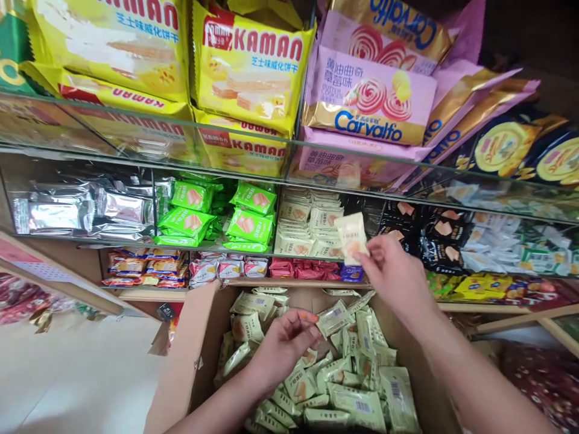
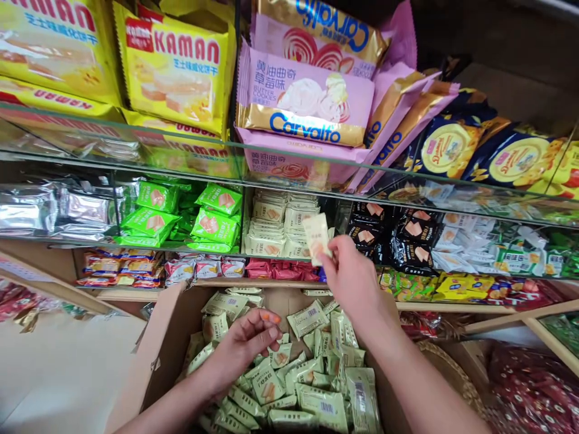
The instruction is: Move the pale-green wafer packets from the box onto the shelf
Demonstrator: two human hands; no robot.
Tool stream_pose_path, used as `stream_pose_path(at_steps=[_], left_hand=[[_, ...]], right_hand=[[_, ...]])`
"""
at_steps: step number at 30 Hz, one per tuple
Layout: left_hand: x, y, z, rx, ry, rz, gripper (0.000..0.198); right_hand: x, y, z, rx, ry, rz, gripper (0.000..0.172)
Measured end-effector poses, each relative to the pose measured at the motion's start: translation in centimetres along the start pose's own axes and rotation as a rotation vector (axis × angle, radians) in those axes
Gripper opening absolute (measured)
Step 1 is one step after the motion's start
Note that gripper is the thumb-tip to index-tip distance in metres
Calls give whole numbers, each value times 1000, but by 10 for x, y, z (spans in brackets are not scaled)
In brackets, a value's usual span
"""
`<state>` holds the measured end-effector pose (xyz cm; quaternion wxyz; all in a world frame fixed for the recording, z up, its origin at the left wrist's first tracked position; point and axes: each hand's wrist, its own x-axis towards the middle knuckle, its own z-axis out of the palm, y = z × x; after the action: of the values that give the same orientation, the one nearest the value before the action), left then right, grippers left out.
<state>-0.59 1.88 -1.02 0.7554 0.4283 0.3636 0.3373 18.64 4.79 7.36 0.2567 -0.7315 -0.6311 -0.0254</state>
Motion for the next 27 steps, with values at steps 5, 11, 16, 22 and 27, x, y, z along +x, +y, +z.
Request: stream_pose_path(at_steps=[5, 11, 16, 22, 27], left_hand=[[-3, -9, 5, 52, -120, 5, 28], [-13, -18, 8, 205, -158, -36, 14], [-20, -17, 9, 320, -171, -34, 14], [-21, -9, 8, 425, -171, -49, 20], [-21, -12, 8, 510, -184, -60, 22]], right_hand=[[71, -12, 11, -511, 1, -102, 23], [132, -12, 48, -385, -25, -83, 34], [167, -1, 61, -301, -24, -75, 39], [170, 6, 64, -244, -24, -89, 38], [168, 5, 64, -219, 8, -99, 38]])
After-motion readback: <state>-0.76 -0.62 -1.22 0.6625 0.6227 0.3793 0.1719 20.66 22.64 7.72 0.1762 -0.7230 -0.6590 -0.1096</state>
